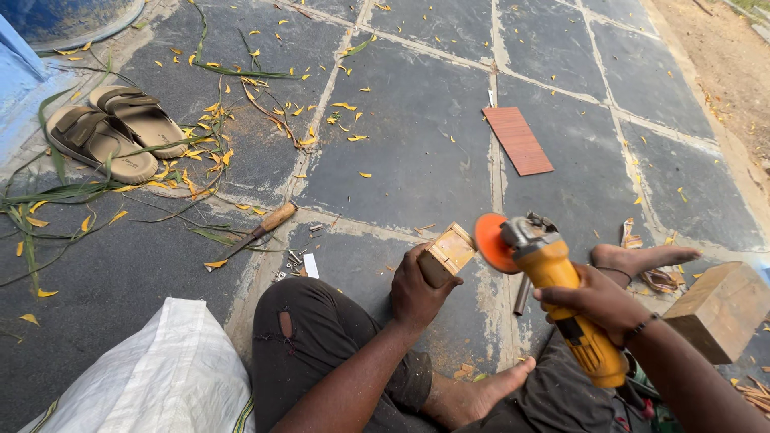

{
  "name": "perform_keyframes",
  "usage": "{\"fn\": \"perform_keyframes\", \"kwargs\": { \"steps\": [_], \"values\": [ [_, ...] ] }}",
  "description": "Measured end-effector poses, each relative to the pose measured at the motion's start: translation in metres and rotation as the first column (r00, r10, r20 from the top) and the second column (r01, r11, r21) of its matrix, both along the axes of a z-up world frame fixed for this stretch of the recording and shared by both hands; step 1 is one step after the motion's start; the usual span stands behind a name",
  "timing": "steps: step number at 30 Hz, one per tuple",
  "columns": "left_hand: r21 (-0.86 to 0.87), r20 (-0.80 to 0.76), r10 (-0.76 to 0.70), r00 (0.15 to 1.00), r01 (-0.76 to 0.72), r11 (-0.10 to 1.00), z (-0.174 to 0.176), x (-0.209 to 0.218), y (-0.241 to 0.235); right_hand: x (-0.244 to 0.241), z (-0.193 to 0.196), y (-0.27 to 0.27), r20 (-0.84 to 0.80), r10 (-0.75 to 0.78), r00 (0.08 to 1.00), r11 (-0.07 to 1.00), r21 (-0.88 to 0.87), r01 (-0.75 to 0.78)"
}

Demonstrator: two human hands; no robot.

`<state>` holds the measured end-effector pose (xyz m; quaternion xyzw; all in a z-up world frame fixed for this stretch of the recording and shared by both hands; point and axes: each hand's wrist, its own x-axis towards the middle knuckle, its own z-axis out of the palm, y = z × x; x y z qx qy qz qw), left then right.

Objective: The person sits on a tiled floor and assembles a small wooden box. They use a hammer to drive nails into the wooden pieces to join them together. After assembly, they use a handheld rotary tool to smooth the edges of the box.

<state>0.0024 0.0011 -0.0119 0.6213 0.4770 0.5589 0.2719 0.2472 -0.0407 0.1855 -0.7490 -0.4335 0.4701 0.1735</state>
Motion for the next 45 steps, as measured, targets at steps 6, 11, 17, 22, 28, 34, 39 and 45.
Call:
{"fn": "perform_keyframes", "kwargs": {
  "steps": [6, 11, 17, 22, 28, 34, 39, 45],
  "values": [
    [0.032, 0.015, -0.044, 0.999, 0.044, 0.999, -0.021, 0.001, 0.012, 0.053, -0.049, -0.052, -0.383, -0.274, 0.882, 0.936, 0.106, 0.336],
    [0.051, -0.032, -0.080, 0.996, 0.082, 0.995, -0.027, -0.001, 0.017, 0.083, -0.134, -0.098, -0.889, -0.135, 0.437, 0.828, 0.141, 0.542],
    [-0.224, -0.330, -0.128, 0.935, 0.054, 0.973, -0.013, 0.008, 0.031, 0.078, -0.232, -0.117, -0.982, 0.141, -0.122, 0.837, 0.052, 0.545],
    [-0.247, -0.515, -0.110, 0.850, -0.025, 0.969, 0.004, 0.029, 0.052, 0.086, -0.249, -0.109, -0.990, 0.007, -0.139, 0.816, -0.075, 0.573],
    [-0.359, -0.658, -0.217, 0.721, -0.047, 0.932, -0.004, 0.060, 0.076, 0.085, -0.244, -0.107, -0.993, 0.012, -0.120, 0.809, -0.061, 0.585],
    [-0.417, -0.764, -0.387, 0.516, 0.064, 0.907, -0.026, 0.056, 0.070, 0.081, -0.241, -0.112, -0.992, -0.021, -0.124, 0.796, -0.092, 0.598],
    [-0.521, -0.780, -0.486, 0.395, 0.021, 0.854, -0.020, -0.008, 0.055, 0.076, -0.239, -0.110, -0.994, -0.023, -0.106, 0.813, -0.080, 0.577],
    [-0.699, -0.612, -0.568, 0.550, -0.041, 0.714, -0.033, -0.045, 0.044, 0.067, -0.231, -0.098, -0.995, -0.088, 0.046, 0.814, -0.045, 0.579]
  ]
}}
